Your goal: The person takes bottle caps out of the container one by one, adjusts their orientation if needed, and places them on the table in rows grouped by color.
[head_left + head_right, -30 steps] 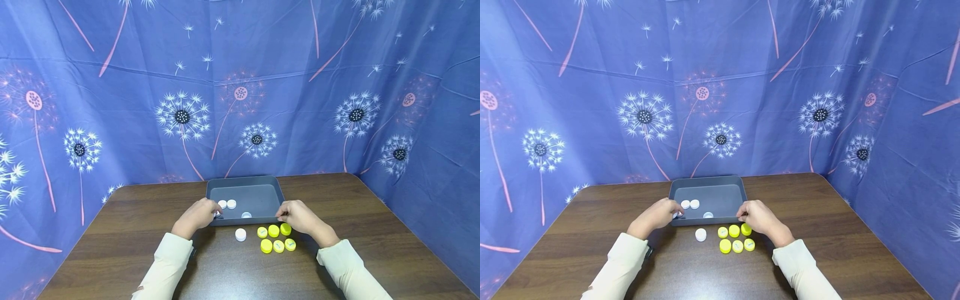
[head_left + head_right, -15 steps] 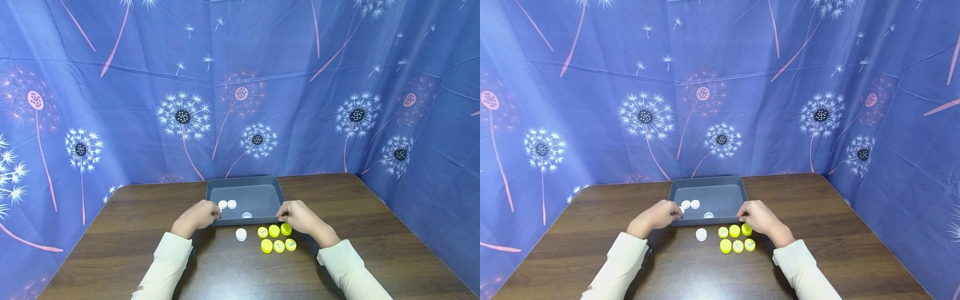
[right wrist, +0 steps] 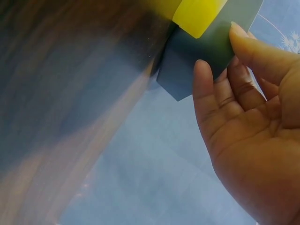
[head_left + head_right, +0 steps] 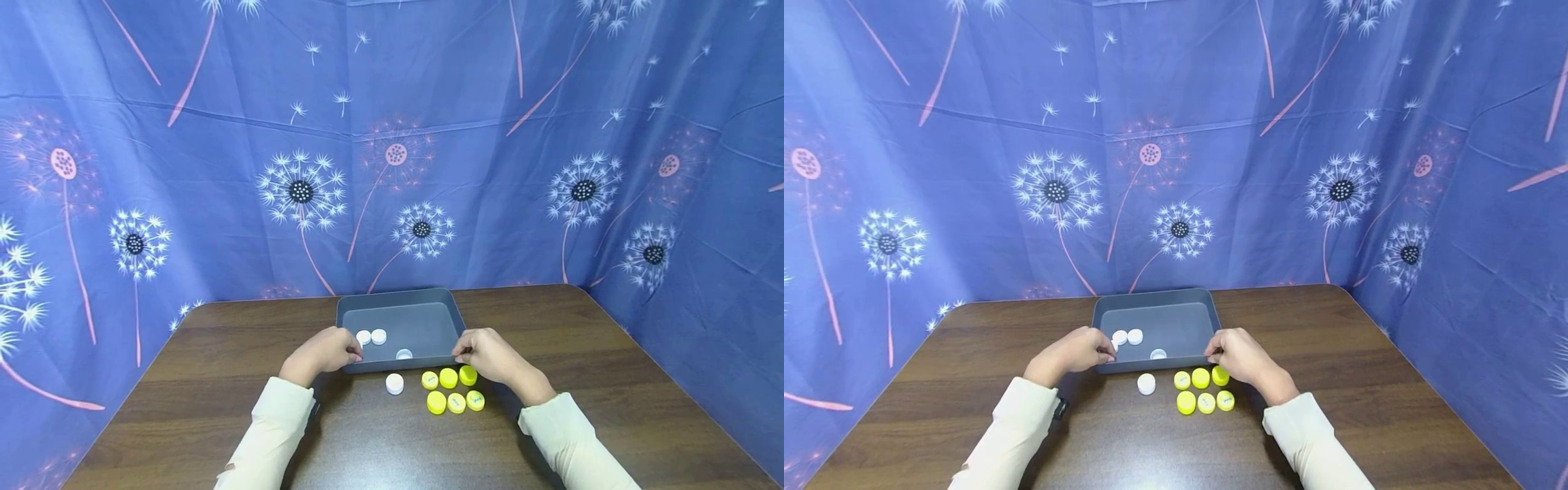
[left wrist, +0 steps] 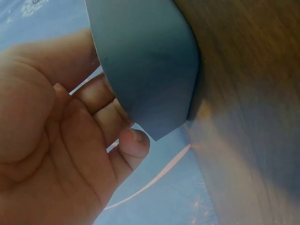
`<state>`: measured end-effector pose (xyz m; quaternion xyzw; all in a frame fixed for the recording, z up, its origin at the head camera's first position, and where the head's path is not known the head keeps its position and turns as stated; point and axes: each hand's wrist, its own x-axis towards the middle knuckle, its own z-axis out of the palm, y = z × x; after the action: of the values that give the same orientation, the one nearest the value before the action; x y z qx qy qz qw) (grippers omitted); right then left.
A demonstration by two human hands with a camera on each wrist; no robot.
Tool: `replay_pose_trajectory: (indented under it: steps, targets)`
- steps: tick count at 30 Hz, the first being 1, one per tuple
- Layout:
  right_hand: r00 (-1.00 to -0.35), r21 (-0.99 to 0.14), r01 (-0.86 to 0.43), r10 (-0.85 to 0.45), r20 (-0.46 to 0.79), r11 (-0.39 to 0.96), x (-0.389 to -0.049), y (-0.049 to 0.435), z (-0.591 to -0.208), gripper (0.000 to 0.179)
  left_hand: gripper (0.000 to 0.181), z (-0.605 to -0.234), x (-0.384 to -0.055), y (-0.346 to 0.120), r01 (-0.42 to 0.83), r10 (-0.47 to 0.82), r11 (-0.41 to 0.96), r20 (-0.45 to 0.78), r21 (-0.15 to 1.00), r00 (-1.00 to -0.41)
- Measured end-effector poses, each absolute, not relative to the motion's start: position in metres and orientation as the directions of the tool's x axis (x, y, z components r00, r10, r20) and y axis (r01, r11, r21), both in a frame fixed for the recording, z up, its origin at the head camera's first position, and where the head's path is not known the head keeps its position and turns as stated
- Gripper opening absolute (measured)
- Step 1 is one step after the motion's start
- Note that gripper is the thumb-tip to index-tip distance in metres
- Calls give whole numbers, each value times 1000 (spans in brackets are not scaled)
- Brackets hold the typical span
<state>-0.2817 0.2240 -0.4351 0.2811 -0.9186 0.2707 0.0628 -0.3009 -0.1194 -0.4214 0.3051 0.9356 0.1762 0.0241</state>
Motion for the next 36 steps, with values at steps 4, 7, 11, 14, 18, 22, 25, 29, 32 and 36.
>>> replay_pose_trajectory:
  steps: [4,7,11,14,18,22,25,29,32,36]
  targets:
    - [-837,-455,-547,-474,275,703,-281,223,-437,14,14,-425,-302,-120,575,593,730,76,371,-802]
    - [-835,-446,-550,-474,279,706,-281,223,-437,14,14,-427,-302,-120,559,582,728,73,397,-810]
    - [-832,-440,-555,-476,285,706,-281,222,-437,15,12,-427,-302,-119,521,546,740,71,425,-835]
    - [-837,-436,-546,-465,287,715,-280,221,-436,14,11,-425,-302,-119,496,522,746,73,445,-850]
    - [-849,-428,-528,-448,280,734,-279,220,-435,14,14,-423,-303,-119,490,508,749,89,445,-857]
    - [-862,-427,-506,-431,266,749,-279,219,-435,14,14,-419,-302,-117,499,501,750,120,435,-857]
    - [-867,-428,-498,-424,262,754,-279,219,-436,14,13,-415,-300,-115,505,497,738,145,447,-855]
    - [-870,-429,-493,-418,262,757,-279,218,-437,13,14,-409,-293,-112,536,519,705,178,465,-836]
    - [-872,-424,-488,-410,267,763,-279,218,-436,14,10,-406,-288,-108,581,554,670,210,462,-806]
    - [-874,-413,-485,-406,267,771,-281,218,-435,14,8,-407,-281,-104,650,611,626,247,431,-752]
